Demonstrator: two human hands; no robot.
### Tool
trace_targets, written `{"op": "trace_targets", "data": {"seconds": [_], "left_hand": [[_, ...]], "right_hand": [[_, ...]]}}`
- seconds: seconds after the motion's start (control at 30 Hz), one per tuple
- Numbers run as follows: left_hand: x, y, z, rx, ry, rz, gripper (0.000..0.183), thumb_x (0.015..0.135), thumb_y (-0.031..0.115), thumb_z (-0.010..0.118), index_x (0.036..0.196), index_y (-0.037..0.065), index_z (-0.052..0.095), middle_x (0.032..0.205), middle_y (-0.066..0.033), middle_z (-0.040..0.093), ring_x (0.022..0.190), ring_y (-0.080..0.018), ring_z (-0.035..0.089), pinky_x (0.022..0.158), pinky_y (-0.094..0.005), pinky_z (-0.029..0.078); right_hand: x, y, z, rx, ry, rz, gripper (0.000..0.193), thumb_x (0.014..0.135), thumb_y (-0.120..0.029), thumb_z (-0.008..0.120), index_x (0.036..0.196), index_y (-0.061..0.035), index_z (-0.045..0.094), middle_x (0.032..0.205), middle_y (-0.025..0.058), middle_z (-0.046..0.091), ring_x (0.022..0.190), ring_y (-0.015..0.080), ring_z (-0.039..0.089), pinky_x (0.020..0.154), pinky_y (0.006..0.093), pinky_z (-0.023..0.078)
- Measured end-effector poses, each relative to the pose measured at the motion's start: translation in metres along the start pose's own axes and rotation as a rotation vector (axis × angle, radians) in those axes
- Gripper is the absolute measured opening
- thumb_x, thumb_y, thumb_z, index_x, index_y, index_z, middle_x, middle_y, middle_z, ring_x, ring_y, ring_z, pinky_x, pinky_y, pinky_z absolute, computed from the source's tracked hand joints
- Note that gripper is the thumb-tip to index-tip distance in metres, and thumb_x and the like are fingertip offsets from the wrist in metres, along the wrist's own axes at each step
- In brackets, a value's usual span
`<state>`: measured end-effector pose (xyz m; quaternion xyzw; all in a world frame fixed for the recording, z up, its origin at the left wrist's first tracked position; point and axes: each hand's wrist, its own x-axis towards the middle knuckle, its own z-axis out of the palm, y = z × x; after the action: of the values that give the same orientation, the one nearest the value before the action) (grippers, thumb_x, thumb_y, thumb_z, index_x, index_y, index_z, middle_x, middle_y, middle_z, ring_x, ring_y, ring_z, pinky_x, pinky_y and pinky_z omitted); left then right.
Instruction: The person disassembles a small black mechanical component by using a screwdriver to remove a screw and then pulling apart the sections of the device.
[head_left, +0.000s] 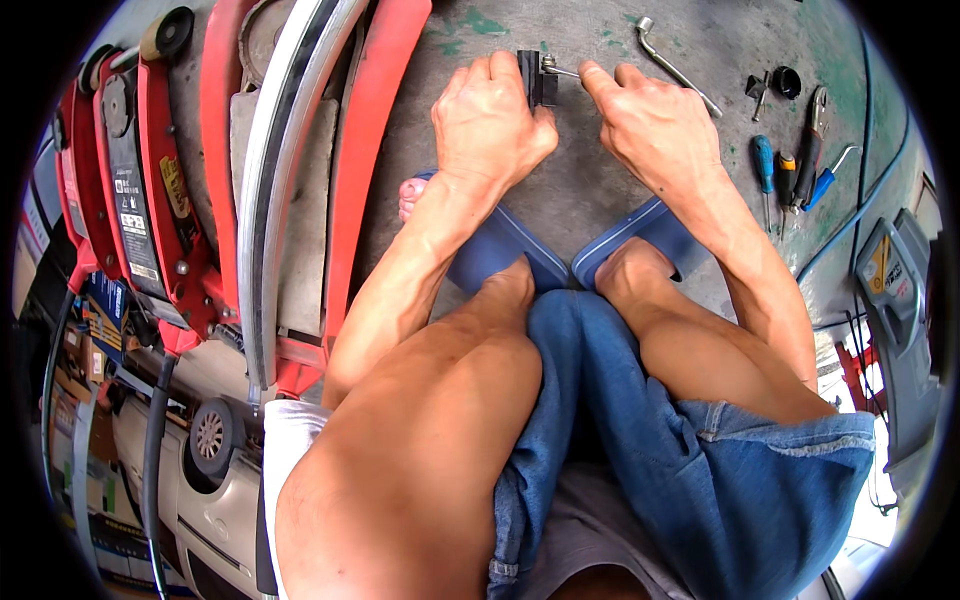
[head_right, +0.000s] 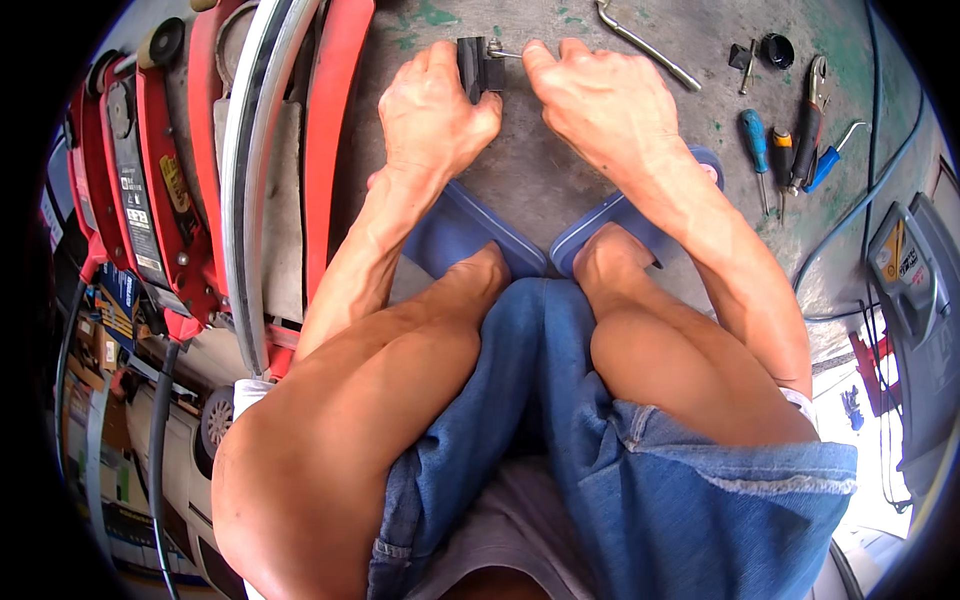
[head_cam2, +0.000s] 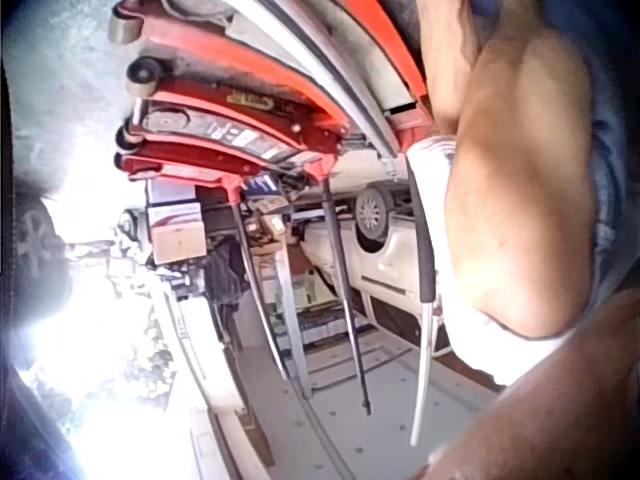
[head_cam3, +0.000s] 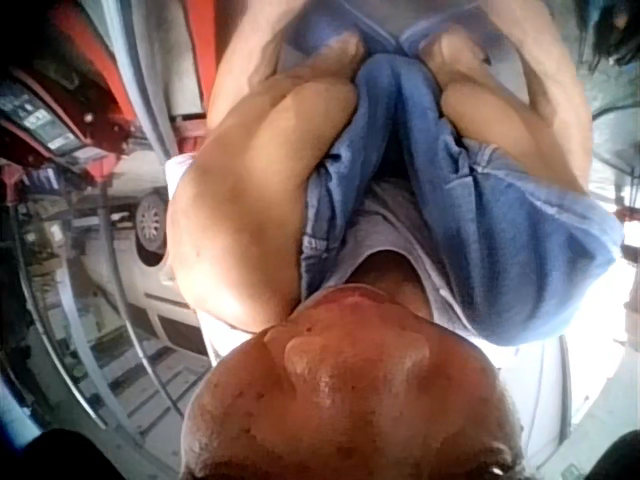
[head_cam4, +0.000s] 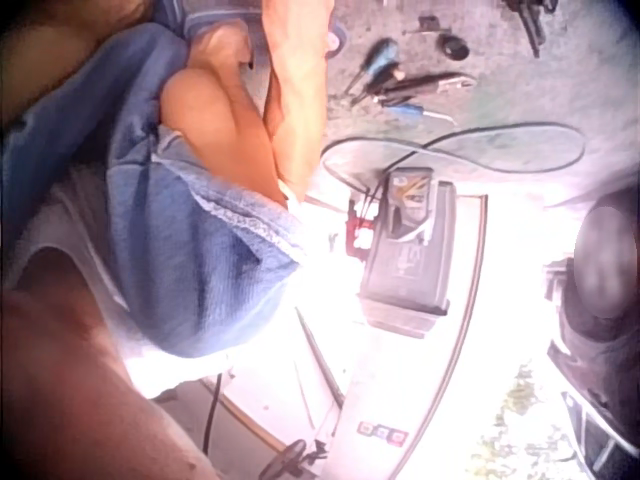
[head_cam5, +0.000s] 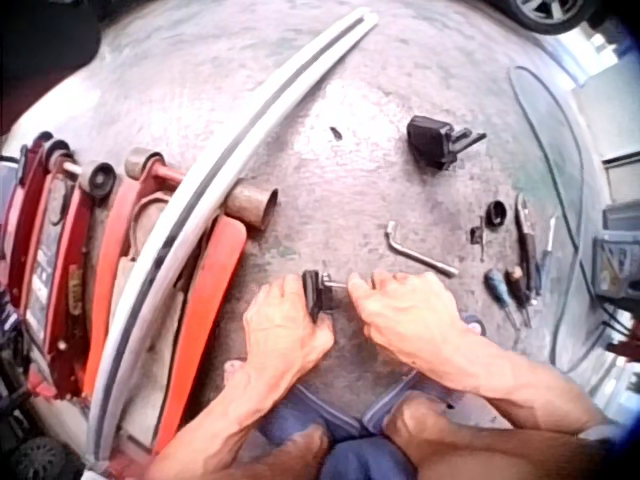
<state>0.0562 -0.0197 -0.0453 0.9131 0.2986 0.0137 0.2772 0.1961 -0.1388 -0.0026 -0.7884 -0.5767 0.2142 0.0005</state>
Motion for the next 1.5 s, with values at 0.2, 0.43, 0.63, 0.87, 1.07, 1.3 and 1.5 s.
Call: {"op": "trace_targets", "data": {"seconds": [0.2,0.43,0.63,0.87,1.07,1.3,1.5], "left_hand": [[-0.004,-0.005,0.005,-0.019,0.078,0.073,0.037,0.062,0.02,0.079,0.087,0.002,0.058,0.078,-0.0159,0.064,0.074,-0.0376,0.065,0.066,-0.047,0.054],[-0.007,-0.003,0.005,0.002,0.048,0.015,0.038,0.059,0.021,0.081,0.084,0.005,0.058,0.078,-0.0122,0.063,0.075,-0.0346,0.064,0.063,-0.0451,0.054],[-0.006,0.004,0.002,0.008,0.022,0.005,0.037,0.058,0.021,0.08,0.084,0.007,0.058,0.078,-0.0091,0.062,0.073,-0.033,0.063,0.061,-0.0441,0.053],[-0.007,0.009,0.003,0.06,-0.009,-0.002,0.031,0.057,0.018,0.077,0.076,0.011,0.053,0.075,-0.0071,0.058,0.07,-0.0305,0.061,0.058,-0.0426,0.053],[-0.003,0.013,0.004,0.095,-0.034,0.02,0.031,0.056,0.018,0.077,0.076,0.011,0.053,0.074,-0.007,0.058,0.07,-0.0303,0.061,0.057,-0.0428,0.053],[-0.004,0.017,0.003,0.133,-0.086,0.01,0.031,0.057,0.019,0.077,0.078,0.011,0.055,0.075,-0.0065,0.059,0.072,-0.0294,0.062,0.057,-0.0423,0.054],[-0.004,0.018,0.005,0.187,-0.093,0.011,0.03,0.058,0.021,0.076,0.079,0.012,0.056,0.077,-0.0059,0.061,0.073,-0.0293,0.063,0.057,-0.0435,0.054]], "right_hand": [[0.001,0.001,0.007,-0.003,0.025,-0.017,0.014,0.08,-0.01,0.063,0.091,-0.0041,0.058,0.078,0.0164,0.066,0.067,0.0335,0.071,0.055,0.044,0.056],[0.002,-0.003,0.02,0.061,0.11,0.031,0.012,0.083,-0.017,0.066,0.084,-0.0068,0.06,0.071,0.013,0.065,0.061,0.0298,0.07,0.051,0.0406,0.056],[0.001,0.003,0.027,0.162,0.17,0.068,0.025,0.091,-0.025,0.066,0.076,-0.0072,0.059,0.064,0.0115,0.063,0.057,0.0285,0.068,0.049,0.0397,0.055],[-0.003,0.009,0.038,0.305,0.168,0.118,0.027,0.09,-0.026,0.067,0.074,-0.0067,0.06,0.064,0.0115,0.064,0.056,0.0291,0.067,0.049,0.0416,0.054],[-0.005,0.018,0.048,0.41,0.138,0.118,0.025,0.089,-0.025,0.068,0.074,-0.0061,0.06,0.065,0.0112,0.064,0.056,0.0302,0.067,0.05,0.0429,0.054],[-0.008,0.023,0.058,0.501,0.19,0.131,0.026,0.089,-0.025,0.069,0.073,-0.0065,0.06,0.066,0.0108,0.065,0.055,0.0303,0.066,0.05,0.0431,0.054],[-0.006,0.031,0.07,0.521,0.252,0.059,0.028,0.088,-0.027,0.07,0.072,-0.0071,0.06,0.064,0.0105,0.064,0.053,0.0301,0.065,0.049,0.0418,0.054]]}}
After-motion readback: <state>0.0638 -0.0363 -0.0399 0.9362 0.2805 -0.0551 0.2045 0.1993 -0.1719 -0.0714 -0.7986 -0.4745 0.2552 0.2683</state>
